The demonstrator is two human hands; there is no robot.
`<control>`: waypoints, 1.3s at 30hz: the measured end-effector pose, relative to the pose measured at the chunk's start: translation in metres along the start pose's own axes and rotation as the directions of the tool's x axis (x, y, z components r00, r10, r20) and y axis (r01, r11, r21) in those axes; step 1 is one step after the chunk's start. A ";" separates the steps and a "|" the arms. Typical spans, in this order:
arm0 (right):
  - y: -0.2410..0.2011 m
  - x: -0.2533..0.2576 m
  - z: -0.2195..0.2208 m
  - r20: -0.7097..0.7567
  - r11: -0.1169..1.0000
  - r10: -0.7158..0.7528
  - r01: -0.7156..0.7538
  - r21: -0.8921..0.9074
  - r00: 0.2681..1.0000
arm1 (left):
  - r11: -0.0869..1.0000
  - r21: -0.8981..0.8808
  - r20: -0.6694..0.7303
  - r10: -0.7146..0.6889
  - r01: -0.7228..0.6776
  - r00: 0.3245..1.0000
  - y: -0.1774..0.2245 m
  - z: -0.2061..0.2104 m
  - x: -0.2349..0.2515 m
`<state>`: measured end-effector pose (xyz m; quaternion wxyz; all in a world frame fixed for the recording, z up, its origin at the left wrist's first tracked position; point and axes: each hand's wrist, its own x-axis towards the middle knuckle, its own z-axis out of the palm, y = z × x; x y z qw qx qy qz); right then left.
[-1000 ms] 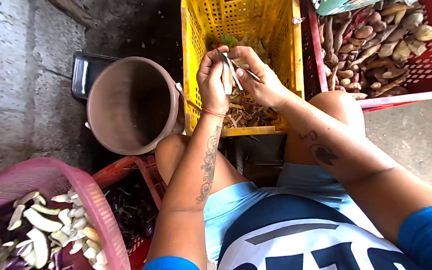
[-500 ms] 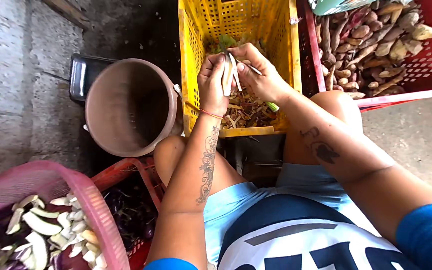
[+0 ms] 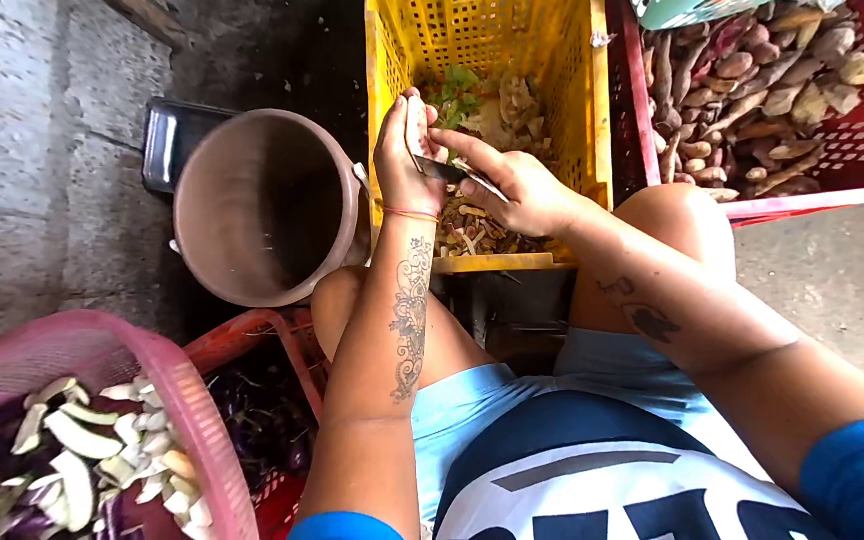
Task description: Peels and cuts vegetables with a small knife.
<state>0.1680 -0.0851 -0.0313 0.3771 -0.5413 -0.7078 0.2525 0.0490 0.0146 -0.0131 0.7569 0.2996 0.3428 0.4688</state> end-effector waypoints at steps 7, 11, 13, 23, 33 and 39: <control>-0.003 -0.001 -0.003 0.057 0.998 -0.003 0.007 -0.067 0.998 | 0.998 -0.051 0.000 -0.048 0.048 0.999 0.003 0.003 -0.002; -0.003 0.000 -0.004 0.072 0.998 0.010 -0.005 -0.070 0.997 | 0.998 -0.029 -0.006 -0.062 0.061 0.998 0.002 0.002 -0.003; -0.003 0.000 -0.003 0.079 0.998 0.014 -0.008 -0.067 0.997 | 0.997 -0.009 -0.029 -0.073 0.073 0.997 0.002 0.002 -0.003; 0.000 0.003 -0.001 -0.010 0.998 0.043 -0.043 -0.056 0.999 | 0.992 0.088 -0.047 0.091 -0.087 0.995 -0.014 0.000 -0.004; 0.000 0.001 -0.004 0.067 0.996 0.086 -0.088 0.028 0.994 | 0.983 0.085 0.020 0.161 -0.162 0.987 -0.013 -0.002 -0.001; 0.004 0.004 0.000 -0.016 0.996 0.086 -0.086 -0.003 0.996 | 0.971 0.128 -0.001 0.205 -0.203 0.979 -0.017 0.003 -0.006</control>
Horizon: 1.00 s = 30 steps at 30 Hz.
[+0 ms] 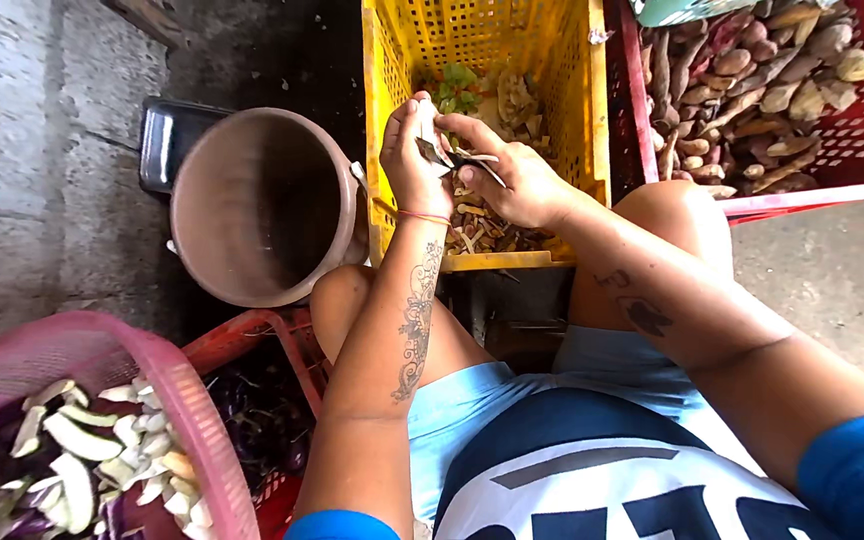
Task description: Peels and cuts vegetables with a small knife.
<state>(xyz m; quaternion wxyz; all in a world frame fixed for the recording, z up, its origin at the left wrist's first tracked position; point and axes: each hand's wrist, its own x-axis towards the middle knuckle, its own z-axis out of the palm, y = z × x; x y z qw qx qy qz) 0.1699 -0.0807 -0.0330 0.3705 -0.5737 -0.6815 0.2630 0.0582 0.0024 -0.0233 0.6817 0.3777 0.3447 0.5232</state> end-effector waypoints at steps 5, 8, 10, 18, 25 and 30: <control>0.000 0.001 0.001 -0.065 1.000 0.028 -0.027 0.005 0.998 | 0.999 0.023 0.010 0.022 -0.022 1.000 -0.003 0.002 -0.003; 0.001 0.003 -0.002 -0.083 0.998 0.049 -0.047 0.029 0.995 | 0.999 0.029 0.034 0.037 -0.038 0.999 -0.006 0.002 -0.006; 0.004 0.003 -0.001 -0.069 0.996 0.056 -0.051 0.080 0.996 | 0.999 0.023 0.053 0.039 -0.040 0.998 -0.005 0.001 -0.006; 0.007 0.002 -0.007 -0.112 0.974 0.062 -0.036 0.225 0.992 | 0.997 0.073 0.213 0.017 -0.033 0.977 -0.005 -0.003 -0.011; 0.013 0.006 -0.009 -0.158 0.947 -0.016 0.066 0.314 0.987 | 1.000 -0.006 0.308 -0.019 0.022 0.951 -0.001 -0.007 -0.004; 0.005 0.004 -0.014 -0.065 0.897 0.075 -0.039 0.441 0.995 | 1.000 0.008 0.263 -0.028 0.027 0.964 0.003 -0.005 -0.005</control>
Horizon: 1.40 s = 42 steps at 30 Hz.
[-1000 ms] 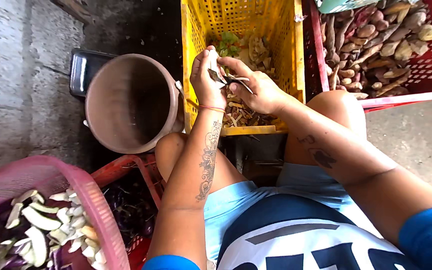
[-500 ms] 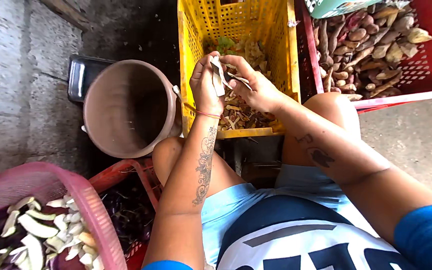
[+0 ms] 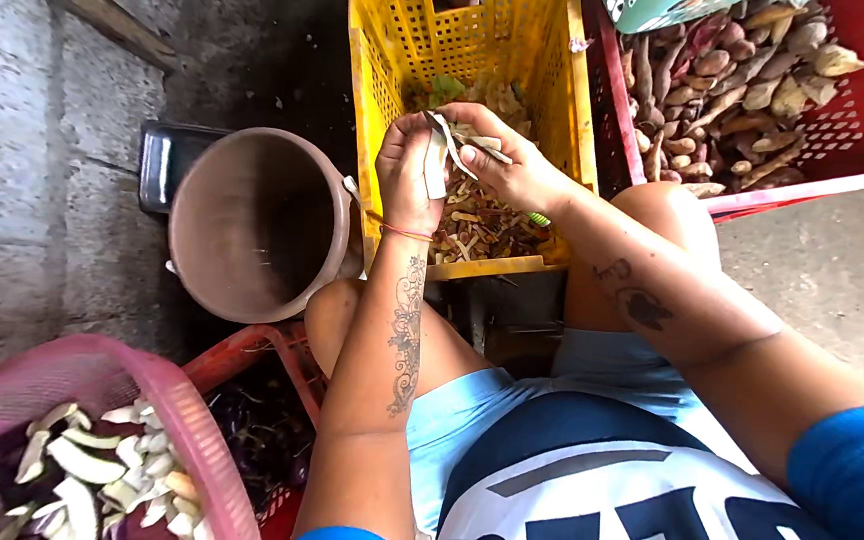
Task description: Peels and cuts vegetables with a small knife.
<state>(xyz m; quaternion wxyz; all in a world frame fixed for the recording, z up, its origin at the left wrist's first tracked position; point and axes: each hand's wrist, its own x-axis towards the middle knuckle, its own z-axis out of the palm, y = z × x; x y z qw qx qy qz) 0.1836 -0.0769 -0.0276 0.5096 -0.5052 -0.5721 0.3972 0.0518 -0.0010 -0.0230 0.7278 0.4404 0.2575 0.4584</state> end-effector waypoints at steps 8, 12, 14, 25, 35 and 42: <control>-0.001 0.002 0.001 -0.119 0.962 -0.003 0.035 0.269 0.993 | 0.989 -0.098 0.166 -0.096 0.114 0.981 -0.001 -0.002 -0.005; -0.002 0.001 0.001 -0.123 0.972 0.075 -0.045 0.231 0.990 | 0.976 -0.114 0.082 -0.179 0.188 0.980 0.005 -0.004 0.000; 0.000 -0.002 -0.001 -0.052 0.998 0.020 -0.022 -0.055 0.998 | 0.979 -0.095 -0.013 -0.181 0.179 0.983 0.007 -0.005 0.005; -0.004 -0.012 0.013 0.177 0.857 -0.152 0.219 -0.467 0.972 | 0.986 -0.103 -0.145 -0.149 0.135 0.978 0.014 -0.007 0.014; -0.002 -0.011 0.017 0.154 0.834 -0.103 0.170 -0.525 0.983 | 0.977 -0.158 -0.210 -0.174 0.143 0.962 0.011 0.000 0.011; -0.006 -0.008 0.016 0.118 0.841 -0.020 0.081 -0.535 0.993 | 0.995 0.039 -0.264 -0.082 0.095 0.961 0.003 0.001 0.005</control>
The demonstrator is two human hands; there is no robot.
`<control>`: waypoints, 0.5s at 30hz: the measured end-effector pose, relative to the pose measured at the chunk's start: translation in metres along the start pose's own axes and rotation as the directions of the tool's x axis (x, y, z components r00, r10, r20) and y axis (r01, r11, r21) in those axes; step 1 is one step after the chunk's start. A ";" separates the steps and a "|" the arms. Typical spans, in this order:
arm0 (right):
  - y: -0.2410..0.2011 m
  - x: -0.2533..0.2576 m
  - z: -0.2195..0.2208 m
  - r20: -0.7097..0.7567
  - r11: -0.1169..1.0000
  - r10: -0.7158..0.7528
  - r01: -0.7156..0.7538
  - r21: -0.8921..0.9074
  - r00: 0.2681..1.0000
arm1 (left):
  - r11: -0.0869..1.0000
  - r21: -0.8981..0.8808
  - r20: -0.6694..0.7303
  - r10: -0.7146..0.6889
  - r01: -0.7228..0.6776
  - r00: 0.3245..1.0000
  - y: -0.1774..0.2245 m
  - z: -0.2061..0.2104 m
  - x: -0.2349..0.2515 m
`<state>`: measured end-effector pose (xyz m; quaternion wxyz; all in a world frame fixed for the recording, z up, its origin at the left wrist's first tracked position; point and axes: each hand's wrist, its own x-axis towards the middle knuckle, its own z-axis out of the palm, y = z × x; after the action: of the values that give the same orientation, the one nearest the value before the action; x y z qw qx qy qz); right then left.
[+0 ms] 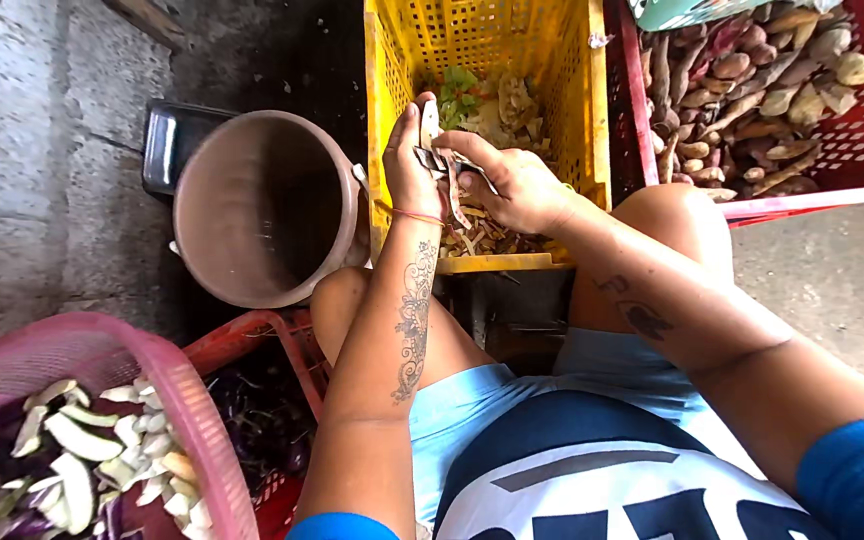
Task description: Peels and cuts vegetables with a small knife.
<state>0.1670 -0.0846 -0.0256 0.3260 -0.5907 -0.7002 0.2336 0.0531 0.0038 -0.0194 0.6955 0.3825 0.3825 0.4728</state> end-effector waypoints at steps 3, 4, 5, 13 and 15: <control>-0.001 0.000 -0.002 0.023 0.999 0.045 -0.045 -0.012 0.999 | 1.000 -0.005 -0.014 0.000 0.000 1.000 0.000 0.003 0.000; -0.001 0.000 -0.002 0.016 0.998 0.055 -0.054 -0.010 0.998 | 1.000 -0.010 -0.008 0.016 -0.017 1.000 -0.002 0.004 0.000; 0.001 0.001 -0.002 -0.006 0.998 0.057 -0.057 -0.007 0.998 | 0.999 -0.002 0.005 0.041 -0.041 0.999 -0.004 0.004 0.000; 0.007 0.003 -0.004 -0.083 0.995 0.095 -0.091 0.043 0.992 | 0.981 0.089 0.034 0.170 -0.172 0.985 -0.017 0.006 -0.002; 0.009 0.003 -0.005 -0.081 0.993 0.077 -0.070 0.093 0.994 | 0.972 0.117 0.058 0.199 -0.205 0.978 -0.018 0.003 -0.001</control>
<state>0.1767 -0.0801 -0.0278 0.3727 -0.6101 -0.6524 0.2516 0.0626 -0.0027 -0.0343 0.6276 0.4723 0.3538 0.5078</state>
